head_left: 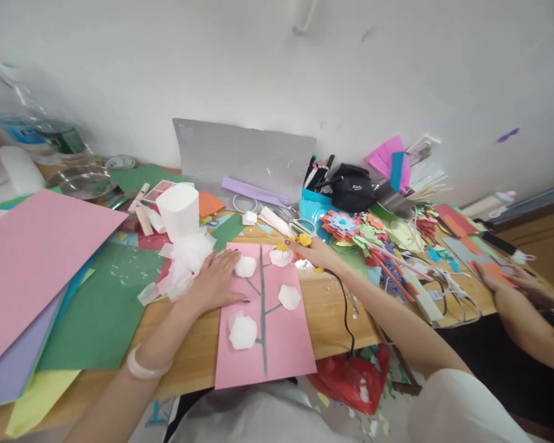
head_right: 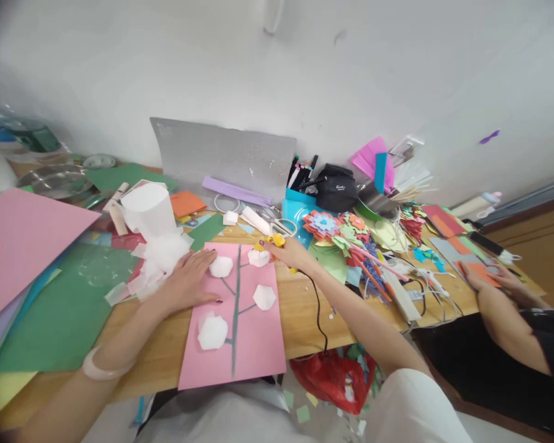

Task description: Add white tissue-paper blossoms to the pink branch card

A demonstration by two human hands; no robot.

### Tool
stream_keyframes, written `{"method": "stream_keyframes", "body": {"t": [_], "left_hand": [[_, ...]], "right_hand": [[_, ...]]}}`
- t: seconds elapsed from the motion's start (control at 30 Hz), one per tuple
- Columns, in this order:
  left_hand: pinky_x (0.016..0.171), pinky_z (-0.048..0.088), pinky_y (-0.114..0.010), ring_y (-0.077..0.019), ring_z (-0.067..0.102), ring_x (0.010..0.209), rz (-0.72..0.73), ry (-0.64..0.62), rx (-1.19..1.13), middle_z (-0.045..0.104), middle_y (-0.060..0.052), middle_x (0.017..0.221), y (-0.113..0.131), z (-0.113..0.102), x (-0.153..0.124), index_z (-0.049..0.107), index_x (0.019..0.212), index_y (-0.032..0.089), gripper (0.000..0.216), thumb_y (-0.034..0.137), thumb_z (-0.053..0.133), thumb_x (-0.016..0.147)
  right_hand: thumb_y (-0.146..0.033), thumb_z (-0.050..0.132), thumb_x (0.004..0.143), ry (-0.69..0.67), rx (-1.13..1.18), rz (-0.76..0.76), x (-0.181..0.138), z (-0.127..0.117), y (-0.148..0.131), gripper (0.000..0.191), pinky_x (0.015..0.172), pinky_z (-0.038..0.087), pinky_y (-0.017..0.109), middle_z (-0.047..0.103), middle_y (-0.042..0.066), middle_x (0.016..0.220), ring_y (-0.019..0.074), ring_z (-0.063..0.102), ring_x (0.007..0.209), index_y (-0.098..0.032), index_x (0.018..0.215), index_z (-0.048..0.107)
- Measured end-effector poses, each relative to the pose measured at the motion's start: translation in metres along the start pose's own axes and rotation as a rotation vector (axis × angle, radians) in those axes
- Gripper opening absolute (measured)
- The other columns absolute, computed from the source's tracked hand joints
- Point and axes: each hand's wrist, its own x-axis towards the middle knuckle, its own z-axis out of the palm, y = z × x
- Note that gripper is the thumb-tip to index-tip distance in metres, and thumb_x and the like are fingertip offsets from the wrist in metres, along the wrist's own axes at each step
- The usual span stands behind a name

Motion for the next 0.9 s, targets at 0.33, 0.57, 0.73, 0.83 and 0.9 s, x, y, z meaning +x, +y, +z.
{"method": "stream_keyframes", "body": {"t": [0.33, 0.57, 0.73, 0.83, 0.9], "left_hand": [[0.121, 0.017, -0.050, -0.0330, 0.036, 0.145, 0.024, 0.050, 0.017, 0.043, -0.020, 0.154, -0.005, 0.013, 0.001, 0.036, 0.148, 0.012, 0.100, 0.062, 0.073, 0.070], [0.122, 0.012, -0.048, -0.0324, 0.035, 0.145, 0.039, 0.068, 0.011, 0.044, -0.018, 0.154, -0.008, 0.021, 0.001, 0.032, 0.150, 0.011, 0.104, 0.063, 0.073, 0.070], [0.123, 0.010, -0.048, -0.0329, 0.033, 0.146, 0.037, 0.070, -0.007, 0.042, -0.016, 0.156, -0.008, 0.024, 0.001, 0.028, 0.153, 0.015, 0.106, 0.063, 0.073, 0.070], [0.123, 0.008, -0.048, -0.0332, 0.033, 0.146, 0.039, 0.077, -0.004, 0.042, -0.017, 0.156, -0.008, 0.025, 0.001, 0.028, 0.153, 0.015, 0.105, 0.063, 0.072, 0.070], [0.123, 0.008, -0.048, -0.0336, 0.034, 0.146, 0.034, 0.075, -0.011, 0.042, -0.017, 0.156, -0.008, 0.025, 0.001, 0.028, 0.153, 0.015, 0.105, 0.065, 0.071, 0.071]], "right_hand": [[-0.071, 0.051, 0.083, -0.039, -0.044, 0.009, -0.001, 0.005, 0.007, 0.054, 0.049, 0.037, 0.024, 0.050, -0.003, 0.048, 0.0127, 0.050, 0.048, -0.021, 0.067, 0.060], [-0.061, 0.050, 0.086, -0.085, -0.070, -0.029, 0.000, 0.002, -0.004, 0.050, 0.061, 0.045, 0.023, 0.070, 0.003, 0.066, 0.0139, 0.061, 0.062, -0.020, 0.062, 0.065], [-0.063, 0.049, 0.087, -0.068, -0.115, -0.021, 0.003, 0.002, 0.000, 0.055, 0.058, 0.044, 0.024, 0.064, 0.002, 0.055, 0.0137, 0.059, 0.055, -0.020, 0.053, 0.056], [-0.067, 0.048, 0.087, -0.048, -0.145, -0.009, 0.006, 0.002, 0.006, 0.058, 0.054, 0.042, 0.026, 0.055, 0.001, 0.046, 0.0139, 0.055, 0.049, -0.021, 0.051, 0.050], [-0.069, 0.049, 0.085, -0.028, -0.145, 0.009, 0.007, 0.002, 0.010, 0.058, 0.051, 0.040, 0.026, 0.052, 0.000, 0.044, 0.0141, 0.053, 0.047, -0.022, 0.051, 0.049]]}}
